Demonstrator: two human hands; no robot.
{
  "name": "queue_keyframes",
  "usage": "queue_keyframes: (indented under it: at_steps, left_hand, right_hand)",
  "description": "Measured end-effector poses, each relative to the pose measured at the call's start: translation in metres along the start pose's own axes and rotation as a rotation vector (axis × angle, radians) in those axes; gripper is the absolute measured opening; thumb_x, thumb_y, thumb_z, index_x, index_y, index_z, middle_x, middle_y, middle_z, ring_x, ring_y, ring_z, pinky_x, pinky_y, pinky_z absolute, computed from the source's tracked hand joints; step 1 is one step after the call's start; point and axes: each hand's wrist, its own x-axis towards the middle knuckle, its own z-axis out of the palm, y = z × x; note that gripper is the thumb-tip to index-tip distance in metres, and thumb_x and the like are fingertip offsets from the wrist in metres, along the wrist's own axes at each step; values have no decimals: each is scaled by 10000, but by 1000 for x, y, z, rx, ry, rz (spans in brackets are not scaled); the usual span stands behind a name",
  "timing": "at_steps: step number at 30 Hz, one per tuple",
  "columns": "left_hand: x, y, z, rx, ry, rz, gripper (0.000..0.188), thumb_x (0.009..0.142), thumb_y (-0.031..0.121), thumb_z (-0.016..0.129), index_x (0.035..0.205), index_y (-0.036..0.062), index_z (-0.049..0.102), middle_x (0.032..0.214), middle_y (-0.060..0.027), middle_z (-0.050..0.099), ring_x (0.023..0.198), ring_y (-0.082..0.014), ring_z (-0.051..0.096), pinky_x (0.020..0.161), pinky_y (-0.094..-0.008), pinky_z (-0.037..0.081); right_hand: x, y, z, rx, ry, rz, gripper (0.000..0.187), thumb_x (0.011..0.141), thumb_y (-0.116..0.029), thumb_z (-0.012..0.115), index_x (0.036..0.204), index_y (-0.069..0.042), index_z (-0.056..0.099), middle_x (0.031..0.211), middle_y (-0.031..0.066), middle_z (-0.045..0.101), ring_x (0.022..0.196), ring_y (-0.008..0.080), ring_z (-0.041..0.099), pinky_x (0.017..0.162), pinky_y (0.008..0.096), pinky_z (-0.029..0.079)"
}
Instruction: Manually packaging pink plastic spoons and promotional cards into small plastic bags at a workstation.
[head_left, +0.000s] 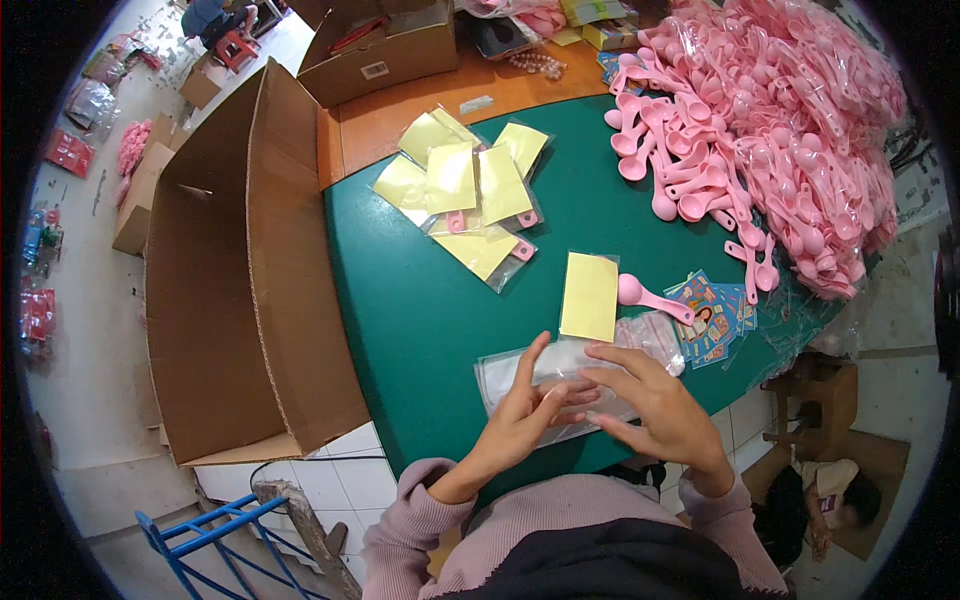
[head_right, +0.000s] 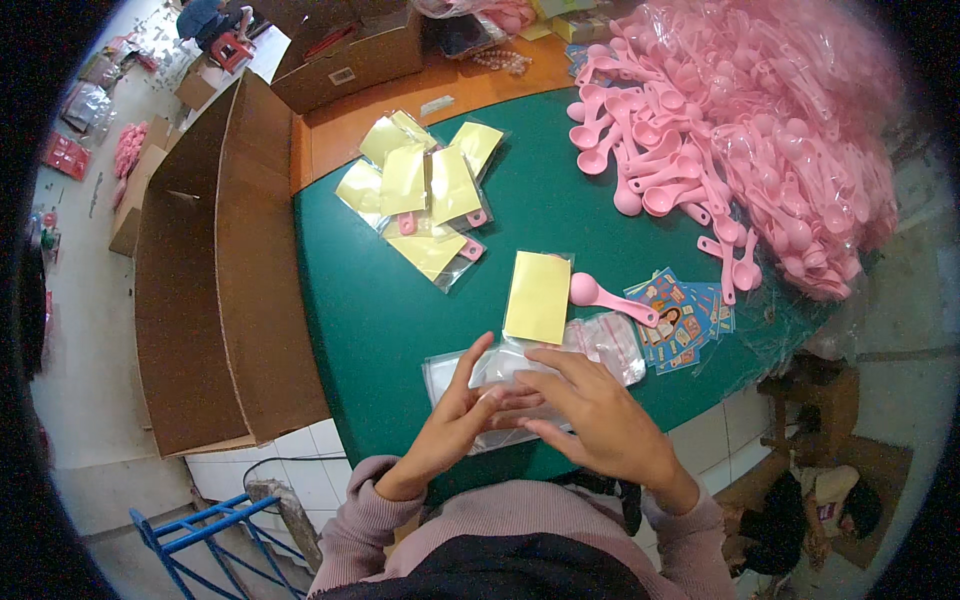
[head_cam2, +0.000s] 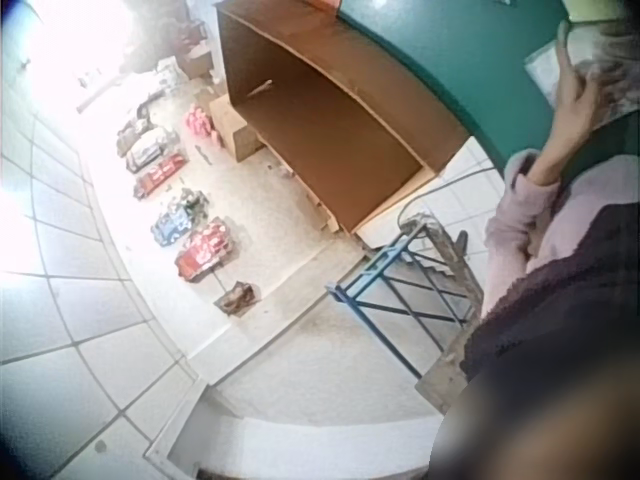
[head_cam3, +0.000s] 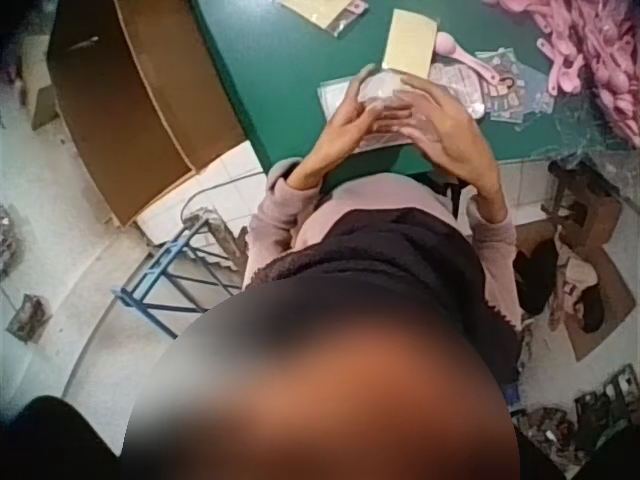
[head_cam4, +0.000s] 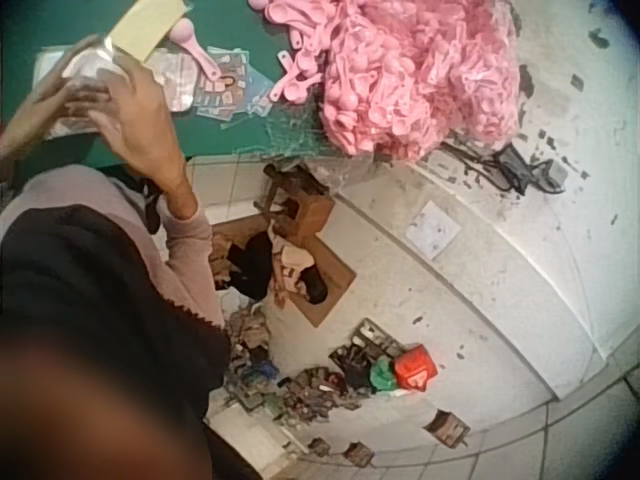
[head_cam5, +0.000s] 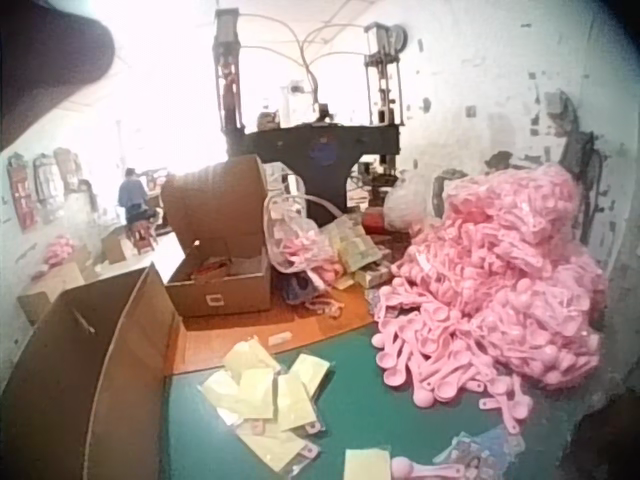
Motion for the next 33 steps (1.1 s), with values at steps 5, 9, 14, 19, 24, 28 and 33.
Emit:
queue_keyframes:
  at_steps: [5,9,14,19,24,28,33]
  left_hand:
    - [-6,0,-9,233,19,53,592,944,65,365,1413,121,8,1131,-218,550,1035,-222,563,872,-331,476]
    - [-5,-2,-13,271,5,86,599,934,38,380,1421,118,42,1041,-182,589,961,-193,583,859,-317,478]
    - [-3,1,-12,51,41,-8,574,936,64,408,1421,125,106,1039,-150,574,917,-158,582,853,-310,478]
    - [2,-5,-9,2,70,-16,586,924,57,432,1419,126,127,946,-99,587,834,-104,581,765,-269,501]
    - [-2,-6,-11,56,64,80,629,910,22,439,1424,139,96,914,-78,580,767,-89,576,718,-238,501]
    - [-3,-2,-6,224,41,40,636,917,29,430,1428,151,72,931,-81,579,791,-102,582,734,-248,501]
    - [-5,0,-4,66,13,-73,588,945,106,394,1433,162,70,973,-87,576,854,-126,585,757,-268,500]
  right_hand:
    - [4,1,29,-133,89,32,264,720,-113,661,951,-27,564,997,129,499,944,293,498,820,393,400]
    - [11,-1,37,-174,95,3,203,716,-109,650,878,-36,554,913,112,486,863,278,492,747,367,390]
    - [11,-1,39,-276,107,-90,192,695,-102,648,845,-34,548,852,91,484,823,255,489,708,364,376]
    - [6,-4,40,-385,117,-191,193,679,-119,653,819,-41,546,808,72,486,808,228,495,695,374,364]
    - [-4,-2,32,-289,61,-134,208,665,-145,666,794,-51,533,816,71,490,802,220,497,686,348,350]
    - [-2,-3,27,-356,127,-46,214,663,-148,668,802,-52,537,824,74,489,813,220,497,701,356,350]
    - [3,-4,31,-381,76,-126,213,672,-148,658,820,-43,545,835,74,485,844,222,495,734,374,348]
